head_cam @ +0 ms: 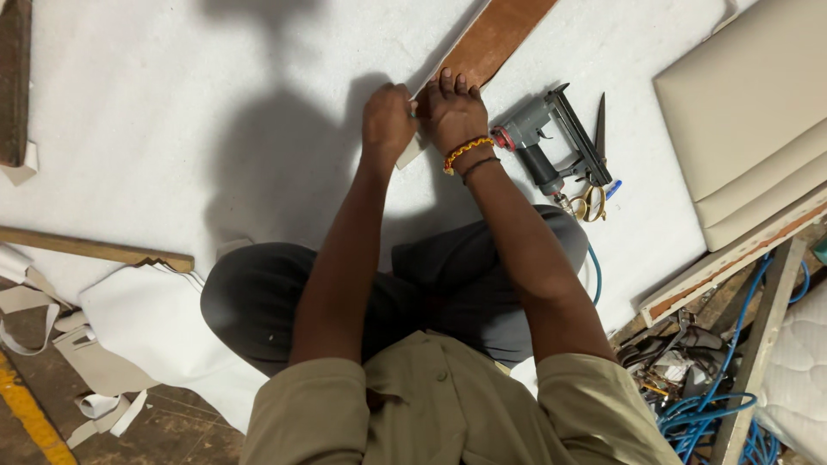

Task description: The person sits on the workshop floor and wraps a strip of beige fabric around a long wooden board with foam padding. They fold the fabric edges over the board, press and smooth the fabric, and use a pneumatic nail gun to fasten the fabric to the back of the board, repositioning the board between fastening passes.

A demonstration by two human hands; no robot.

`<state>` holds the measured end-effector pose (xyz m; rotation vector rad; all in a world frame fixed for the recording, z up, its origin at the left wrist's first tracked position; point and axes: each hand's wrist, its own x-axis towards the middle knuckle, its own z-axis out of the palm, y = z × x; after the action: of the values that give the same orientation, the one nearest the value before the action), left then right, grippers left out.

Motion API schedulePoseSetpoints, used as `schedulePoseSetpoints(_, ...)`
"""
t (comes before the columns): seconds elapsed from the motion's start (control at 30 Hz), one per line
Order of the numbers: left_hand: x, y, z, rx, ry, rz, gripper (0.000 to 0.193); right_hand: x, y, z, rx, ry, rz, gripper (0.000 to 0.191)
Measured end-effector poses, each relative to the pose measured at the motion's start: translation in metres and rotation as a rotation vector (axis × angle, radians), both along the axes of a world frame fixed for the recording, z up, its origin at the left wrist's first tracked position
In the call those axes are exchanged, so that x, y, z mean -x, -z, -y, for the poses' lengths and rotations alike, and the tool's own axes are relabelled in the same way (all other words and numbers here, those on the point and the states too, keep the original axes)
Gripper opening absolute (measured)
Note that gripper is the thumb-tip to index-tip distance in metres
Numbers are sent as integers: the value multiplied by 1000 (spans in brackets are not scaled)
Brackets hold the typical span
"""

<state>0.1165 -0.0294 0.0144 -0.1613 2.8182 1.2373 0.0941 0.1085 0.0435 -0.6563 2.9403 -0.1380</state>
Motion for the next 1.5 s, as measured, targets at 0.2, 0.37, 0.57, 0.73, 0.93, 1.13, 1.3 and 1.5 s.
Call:
schedulePoseSetpoints(0.2, -26, 8, -27, 47, -18, -197, 11, 0, 17, -13, 21, -30, 8, 54)
schedulePoseSetpoints(0.37, -45, 20, -33, 137, 74, -323, 17, -2, 20, -21, 79, -55, -3, 48)
schedulePoseSetpoints(0.57, -56, 27, -37, 390, 251, -278, 27, 12, -10, -36, 243, -81, 217, 47)
schedulePoseSetpoints(0.73, -61, 30, -40, 468, 215, -304, 32, 4, -32, -101, 204, 264, 153, 15)
schedulePoseSetpoints(0.93, -65, 30, -44, 465, 221, -252, 35, -44, -8, -158, -219, 70, 102, 80)
schedulePoseSetpoints(1.13, -72, 28, -43, 451, 228, -243, 33, -36, 1, -156, -306, 219, 154, 95)
schedulePoseSetpoints(1.3, -77, 26, -42, 389, 127, -285, 37, -35, -11, -161, -355, 395, 320, 78)
schedulePoseSetpoints(1.5, -81, 23, -40, 367, 99, -298, 40, -35, -71, -175, 130, 335, 160, 54)
